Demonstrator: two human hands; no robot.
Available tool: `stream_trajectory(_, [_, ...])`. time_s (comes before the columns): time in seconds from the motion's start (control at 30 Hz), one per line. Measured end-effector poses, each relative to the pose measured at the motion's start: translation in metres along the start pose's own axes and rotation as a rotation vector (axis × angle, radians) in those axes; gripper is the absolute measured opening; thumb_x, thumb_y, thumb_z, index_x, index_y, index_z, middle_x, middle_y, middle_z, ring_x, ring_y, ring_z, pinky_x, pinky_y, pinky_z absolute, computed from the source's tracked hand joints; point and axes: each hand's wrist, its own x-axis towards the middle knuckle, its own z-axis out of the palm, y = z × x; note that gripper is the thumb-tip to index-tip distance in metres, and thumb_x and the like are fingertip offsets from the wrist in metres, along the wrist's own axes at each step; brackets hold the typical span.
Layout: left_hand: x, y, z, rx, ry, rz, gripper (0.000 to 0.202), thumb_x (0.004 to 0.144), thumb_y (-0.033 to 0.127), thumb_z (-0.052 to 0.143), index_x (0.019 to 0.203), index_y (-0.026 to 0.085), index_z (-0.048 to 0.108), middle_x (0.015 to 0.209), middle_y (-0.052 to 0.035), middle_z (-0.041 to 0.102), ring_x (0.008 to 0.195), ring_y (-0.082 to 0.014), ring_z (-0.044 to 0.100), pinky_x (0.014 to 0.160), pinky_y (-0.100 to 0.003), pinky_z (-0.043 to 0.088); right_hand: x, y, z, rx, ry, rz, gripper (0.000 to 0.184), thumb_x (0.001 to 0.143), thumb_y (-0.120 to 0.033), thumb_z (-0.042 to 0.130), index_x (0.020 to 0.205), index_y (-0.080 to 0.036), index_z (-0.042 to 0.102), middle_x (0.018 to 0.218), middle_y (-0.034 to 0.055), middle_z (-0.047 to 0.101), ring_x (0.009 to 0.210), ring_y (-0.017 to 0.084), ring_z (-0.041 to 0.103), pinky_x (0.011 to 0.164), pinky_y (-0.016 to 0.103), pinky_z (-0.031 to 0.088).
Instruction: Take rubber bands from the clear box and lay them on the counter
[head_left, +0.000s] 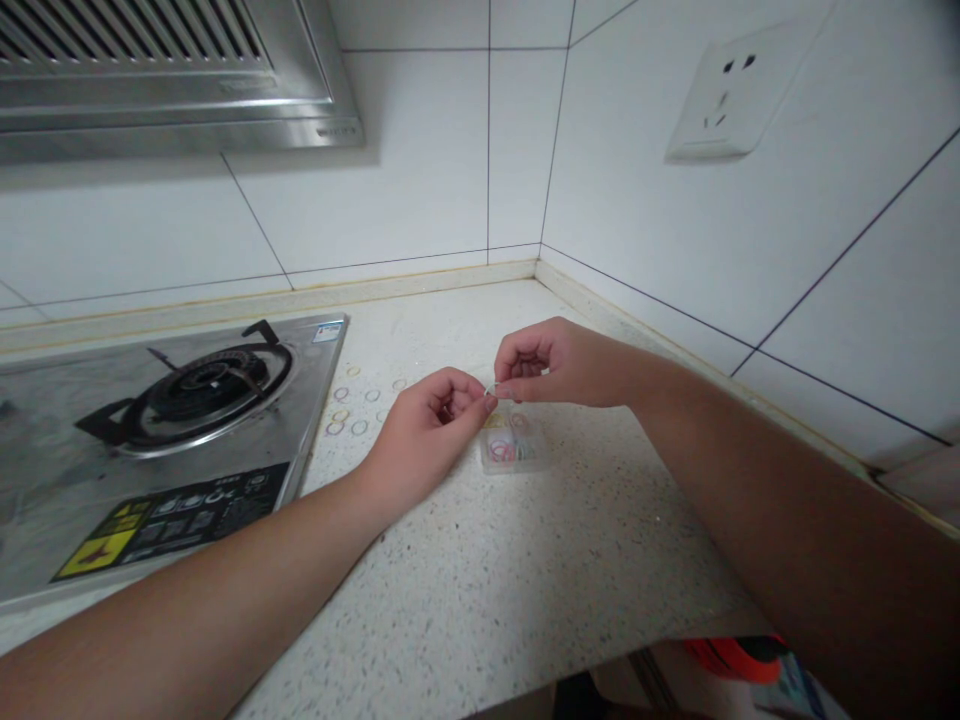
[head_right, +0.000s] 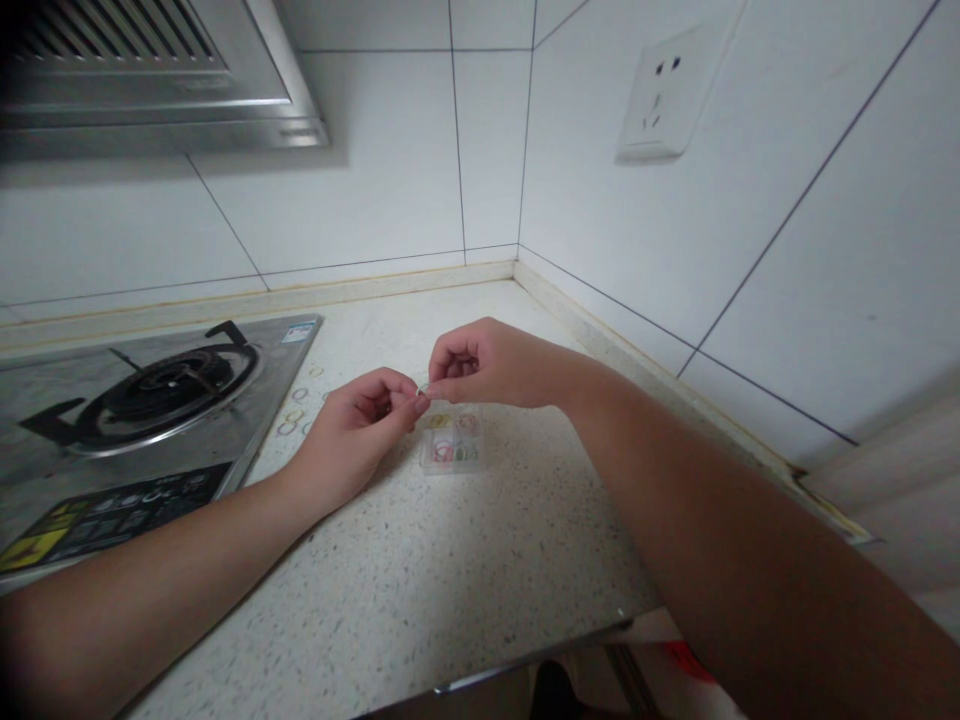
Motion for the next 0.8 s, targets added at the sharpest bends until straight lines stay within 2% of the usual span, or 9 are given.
stream_trajectory(0.33, [-0.0011, 0.0004, -0.0008, -0.012, -0.010, -0.004, 0.024, 0.089, 0.040, 0.073, 0.088, 0.017, 0.067, 0.065, 0.0036, 0.051, 0.060, -0.0103, 0.044, 0.057, -0.025, 0.033, -0.0005, -0.0010, -0.0009, -0.006, -0.003, 0.028, 0.018, 0.086, -0.034, 0.075, 0.089, -0.016, 0.073, 0.075, 0.0019, 0.070, 0.067, 0.014, 0.060, 0.060, 0.026, 0.045])
stream_trajectory(0.8, [-0.0008, 0.0012, -0.0003, -0.027, -0.019, -0.020, 0.024, 0.091, 0.040, 0.071, 0.091, 0.017, 0.068, 0.066, 0.0037, 0.050, 0.062, -0.0104, 0.044, 0.058, -0.024, 0.033, -0.0008, -0.0035, -0.0007, 0.024, -0.002, 0.038, 0.015, 0.084, -0.029, 0.075, 0.089, -0.015, 0.074, 0.071, 0.0012, 0.071, 0.064, 0.013, 0.062, 0.060, 0.025, 0.045])
